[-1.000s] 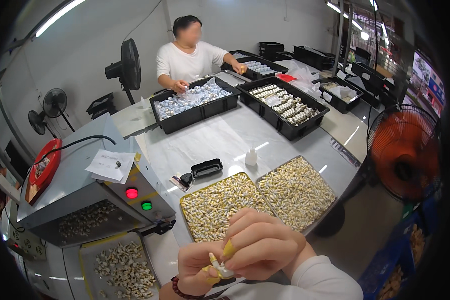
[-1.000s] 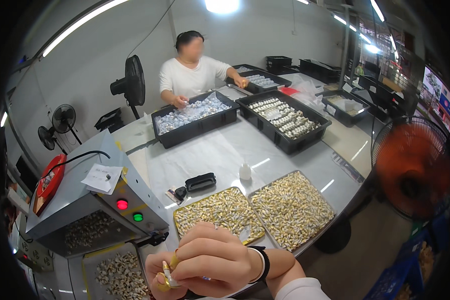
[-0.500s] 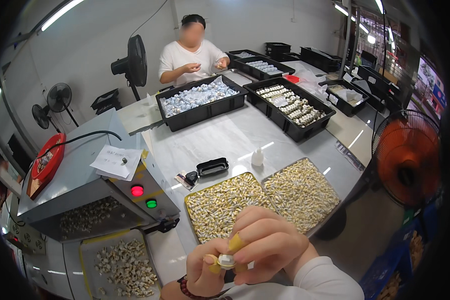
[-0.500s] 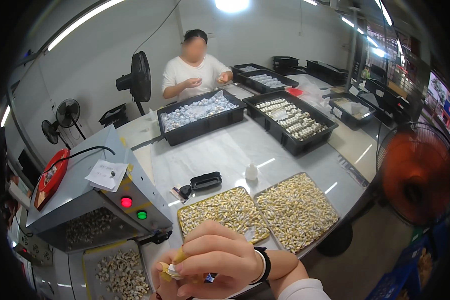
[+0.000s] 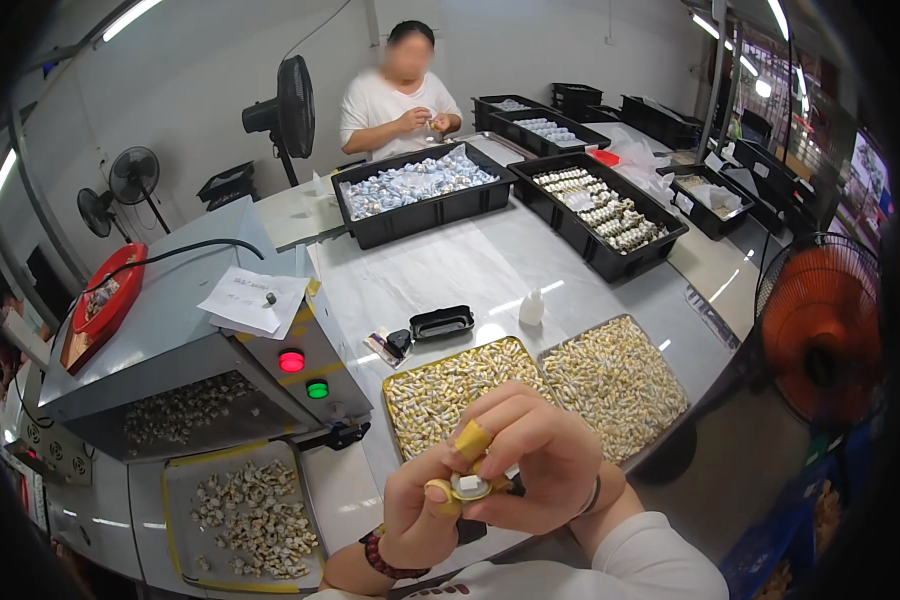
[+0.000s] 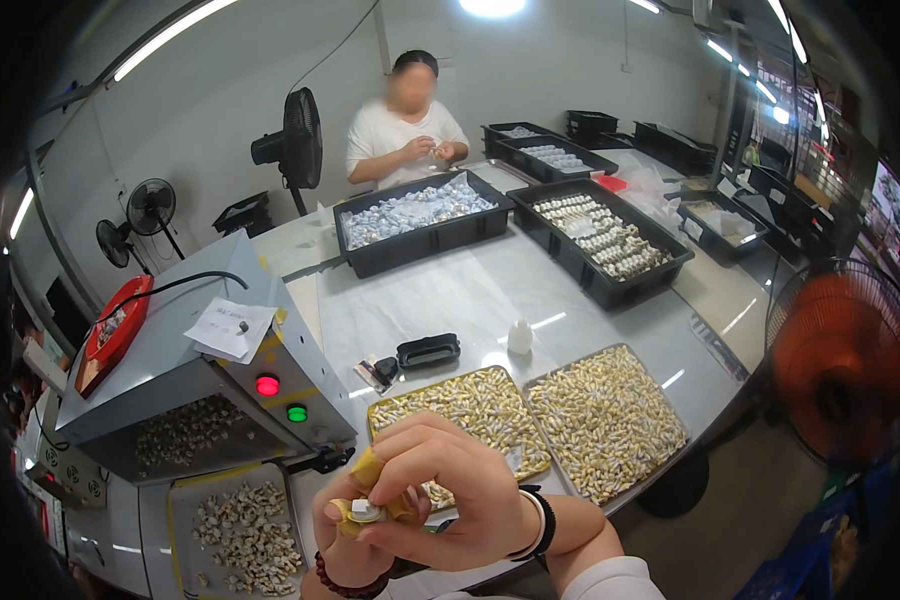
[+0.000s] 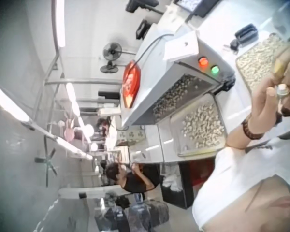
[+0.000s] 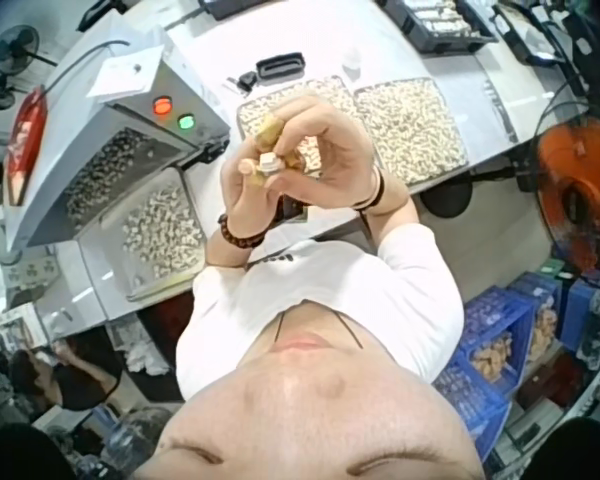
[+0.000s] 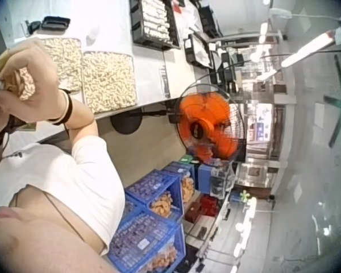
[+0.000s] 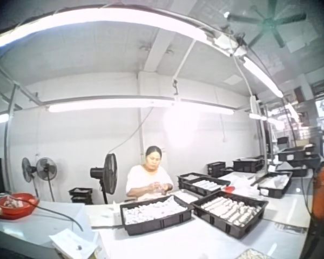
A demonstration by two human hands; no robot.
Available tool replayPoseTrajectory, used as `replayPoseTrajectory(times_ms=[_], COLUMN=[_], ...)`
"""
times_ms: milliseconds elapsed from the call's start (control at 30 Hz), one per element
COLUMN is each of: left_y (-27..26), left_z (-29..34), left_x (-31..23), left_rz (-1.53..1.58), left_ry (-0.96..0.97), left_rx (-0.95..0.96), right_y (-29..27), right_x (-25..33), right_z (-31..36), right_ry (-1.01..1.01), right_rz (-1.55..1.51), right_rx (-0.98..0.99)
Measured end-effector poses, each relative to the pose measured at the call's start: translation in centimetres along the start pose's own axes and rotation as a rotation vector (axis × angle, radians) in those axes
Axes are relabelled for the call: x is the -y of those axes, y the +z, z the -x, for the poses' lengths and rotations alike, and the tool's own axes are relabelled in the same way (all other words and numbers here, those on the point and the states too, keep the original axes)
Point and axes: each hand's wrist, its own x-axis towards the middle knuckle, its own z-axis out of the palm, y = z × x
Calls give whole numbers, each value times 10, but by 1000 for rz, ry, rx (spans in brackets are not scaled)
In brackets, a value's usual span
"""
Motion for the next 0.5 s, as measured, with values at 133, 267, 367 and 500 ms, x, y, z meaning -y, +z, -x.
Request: replayPoseTrajectory(times_ms=[133, 267, 367, 500], left_y=[4, 12, 6, -1], left_z=[-5, -8, -10, -16], left_x=[-6, -17, -13, -8], left_rz=[-61, -68, -25, 60], left_ry=[-107, -135, -73, 54], left_rx=[-45, -88, -35, 95], right_y=[-6, -2, 1, 1], right_x=[0, -2, -7, -8], right_z=[-1, -2, 1, 5], right_ry=[-48, -270, -438, -481], right_rz=[51, 129, 287, 343], right_rx=[9, -54, -93, -97])
